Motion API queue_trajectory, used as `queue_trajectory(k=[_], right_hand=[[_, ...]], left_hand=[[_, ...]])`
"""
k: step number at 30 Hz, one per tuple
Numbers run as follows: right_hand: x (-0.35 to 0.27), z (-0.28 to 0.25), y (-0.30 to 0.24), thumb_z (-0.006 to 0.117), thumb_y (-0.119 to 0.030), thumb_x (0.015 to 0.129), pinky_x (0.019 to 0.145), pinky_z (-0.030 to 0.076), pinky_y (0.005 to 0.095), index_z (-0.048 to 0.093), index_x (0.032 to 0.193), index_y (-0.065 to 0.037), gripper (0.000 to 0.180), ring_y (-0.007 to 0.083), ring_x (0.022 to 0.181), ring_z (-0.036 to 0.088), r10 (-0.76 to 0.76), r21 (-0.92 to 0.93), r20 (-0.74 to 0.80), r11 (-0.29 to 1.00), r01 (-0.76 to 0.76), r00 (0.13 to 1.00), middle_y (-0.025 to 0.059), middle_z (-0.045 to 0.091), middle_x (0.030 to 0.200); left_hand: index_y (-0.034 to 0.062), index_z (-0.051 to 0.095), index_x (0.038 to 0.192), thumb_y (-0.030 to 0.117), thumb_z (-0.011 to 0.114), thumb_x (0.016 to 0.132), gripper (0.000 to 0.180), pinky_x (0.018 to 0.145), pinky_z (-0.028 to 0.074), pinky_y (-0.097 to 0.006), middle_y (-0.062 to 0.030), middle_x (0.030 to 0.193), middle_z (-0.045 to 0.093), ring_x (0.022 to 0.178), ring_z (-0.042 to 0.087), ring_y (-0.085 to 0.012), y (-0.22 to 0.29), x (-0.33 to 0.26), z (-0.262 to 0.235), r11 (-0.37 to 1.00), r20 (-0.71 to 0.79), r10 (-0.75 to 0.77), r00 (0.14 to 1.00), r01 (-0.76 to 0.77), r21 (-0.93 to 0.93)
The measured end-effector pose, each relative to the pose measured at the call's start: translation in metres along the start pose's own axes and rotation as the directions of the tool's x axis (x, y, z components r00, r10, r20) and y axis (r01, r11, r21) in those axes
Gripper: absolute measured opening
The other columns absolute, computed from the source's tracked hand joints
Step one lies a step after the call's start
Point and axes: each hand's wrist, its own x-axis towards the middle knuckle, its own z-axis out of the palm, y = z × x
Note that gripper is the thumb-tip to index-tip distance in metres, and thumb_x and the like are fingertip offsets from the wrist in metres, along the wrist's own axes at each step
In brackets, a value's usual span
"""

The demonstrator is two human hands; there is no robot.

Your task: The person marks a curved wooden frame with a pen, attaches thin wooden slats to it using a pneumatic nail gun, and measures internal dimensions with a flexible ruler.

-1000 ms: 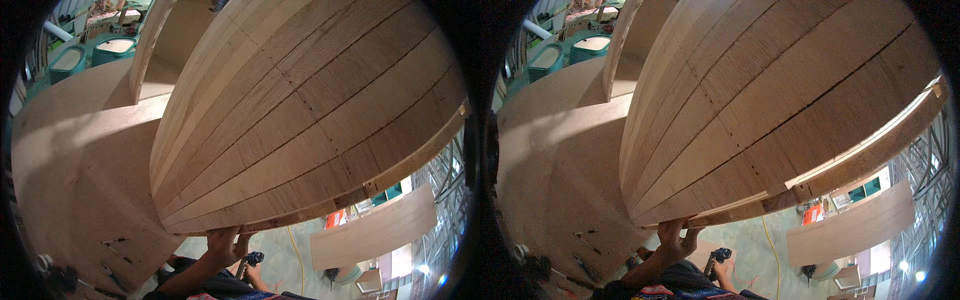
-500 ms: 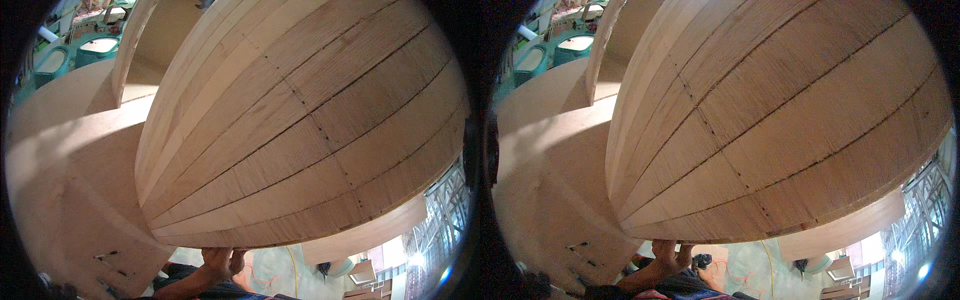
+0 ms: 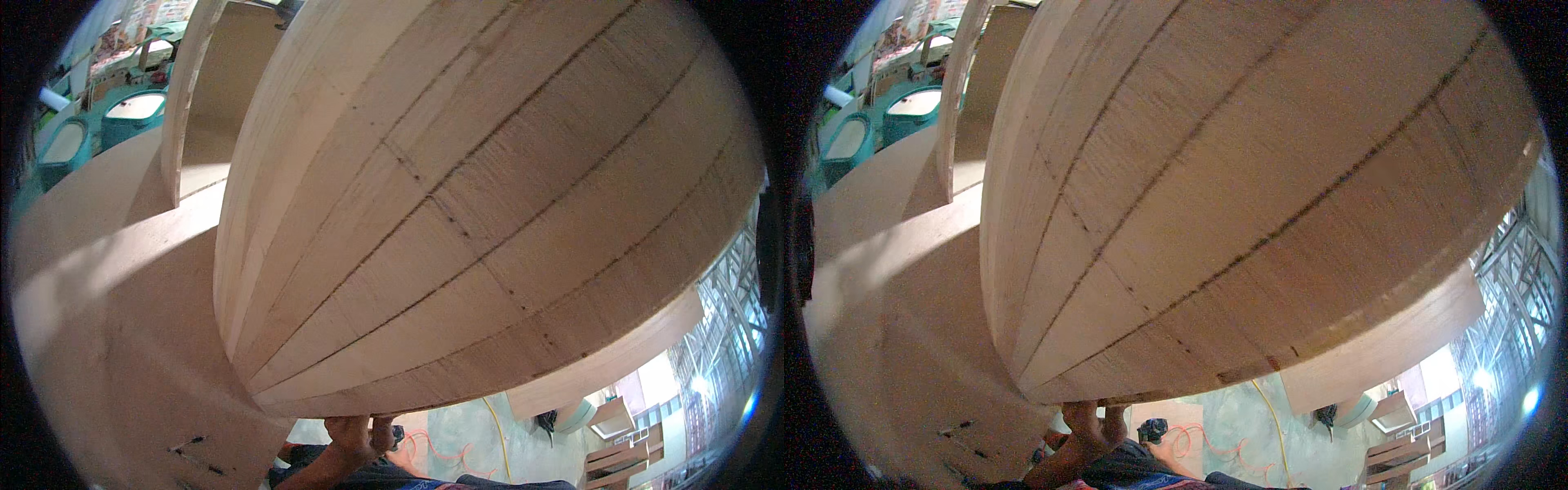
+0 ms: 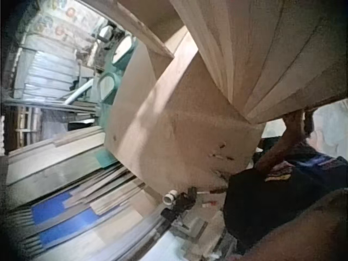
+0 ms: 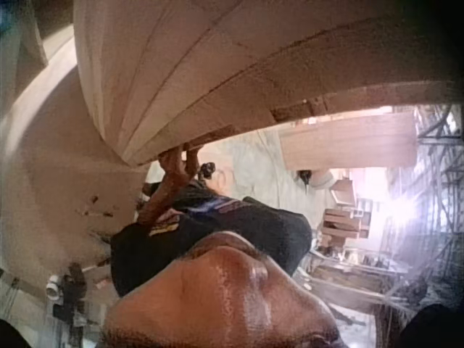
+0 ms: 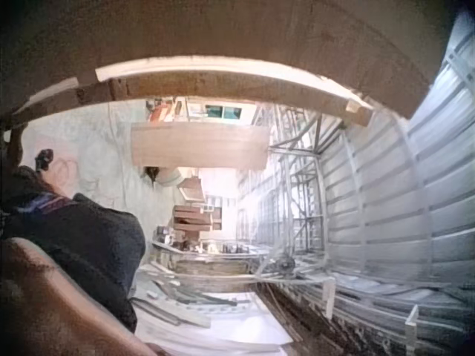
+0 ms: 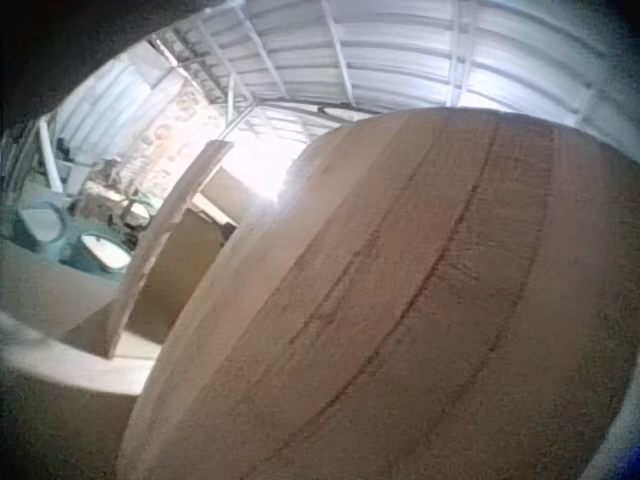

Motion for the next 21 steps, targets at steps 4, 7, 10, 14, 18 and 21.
queue_trajectory(k=[4, 7, 10, 14, 18, 21], right_hand=[[-0.002, -0.002, -0.001, 0.085, -0.023, 0.070, 0.075, 0.055, 0.0444, 0.060, 0.114, 0.005, 0.058, 0.0321, 0.082, 0.069, -0.002, 0.000, 0.006, 1.000, 0.002, 1.000, 0.0200, 0.070, 0.089], [-0.009, -0.006, 0.004, 0.085, -0.023, 0.070, 0.076, 0.055, 0.0444, 0.060, 0.115, 0.005, 0.058, 0.0322, 0.083, 0.069, 0.005, -0.002, 0.014, 1.000, -0.005, 1.000, 0.0201, 0.070, 0.089], [-0.011, -0.009, 0.007, 0.085, -0.023, 0.070, 0.076, 0.055, 0.0444, 0.060, 0.115, 0.005, 0.058, 0.0323, 0.083, 0.069, -0.004, -0.001, 0.020, 1.000, 0.004, 1.000, 0.0203, 0.070, 0.089], [-0.010, -0.015, 0.005, 0.084, -0.022, 0.070, 0.076, 0.054, 0.0445, 0.060, 0.115, 0.005, 0.059, 0.0325, 0.083, 0.069, -0.031, 0.008, 0.039, 1.000, 0.030, 0.999, 0.0204, 0.070, 0.090], [-0.015, -0.024, 0.015, 0.084, -0.022, 0.070, 0.077, 0.054, 0.0445, 0.060, 0.116, 0.005, 0.059, 0.0326, 0.084, 0.069, -0.044, 0.027, 0.064, 0.999, 0.042, 0.997, 0.0206, 0.070, 0.090], [-0.014, -0.028, 0.015, 0.084, -0.022, 0.070, 0.077, 0.054, 0.0446, 0.059, 0.116, 0.005, 0.059, 0.0327, 0.084, 0.069, -0.059, 0.035, 0.093, 0.998, 0.056, 0.994, 0.0208, 0.070, 0.091]], left_hand=[[-0.0004, 0.069, 0.104, 0.025, 0.066, 0.092, 0.029, 0.088, 0.047, -0.050, -0.0210, 0.108, 0.068, 0.099, 0.066, -0.0400, -0.002, 0.006, 0.003, 0.998, -0.056, 0.060, 0.997, -0.059, 0.021], [-0.0020, 0.065, 0.109, 0.023, 0.067, 0.092, 0.030, 0.089, 0.047, -0.050, -0.0221, 0.109, 0.067, 0.099, 0.065, -0.0402, 0.005, 0.012, 0.003, 1.000, -0.069, 0.022, 0.997, -0.021, 0.012], [-0.0034, 0.059, 0.116, 0.020, 0.069, 0.092, 0.035, 0.086, 0.050, -0.048, -0.0227, 0.108, 0.068, 0.094, 0.067, -0.0377, 0.012, 0.020, -0.001, 0.998, -0.045, 0.037, 0.998, -0.035, 0.046], [-0.0004, 0.064, 0.106, 0.022, 0.070, 0.092, 0.027, 0.079, 0.052, -0.038, -0.0154, 0.094, 0.070, 0.082, 0.069, -0.0283, 0.022, 0.030, -0.003, 0.988, -0.004, -0.136, 0.991, 0.135, -0.072], [0.0013, 0.066, 0.106, 0.018, 0.070, 0.091, 0.023, 0.076, 0.053, -0.038, -0.0143, 0.092, 0.070, 0.083, 0.070, -0.0290, 0.047, 0.048, -0.005, 0.980, -0.018, -0.169, 0.985, 0.166, -0.110], [-0.0009, 0.065, 0.108, 0.017, 0.070, 0.092, 0.025, 0.076, 0.055, -0.035, -0.0153, 0.094, 0.071, 0.085, 0.071, -0.0261, 0.059, 0.055, -0.001, 0.971, -0.046, -0.202, 0.978, 0.194, -0.140]])
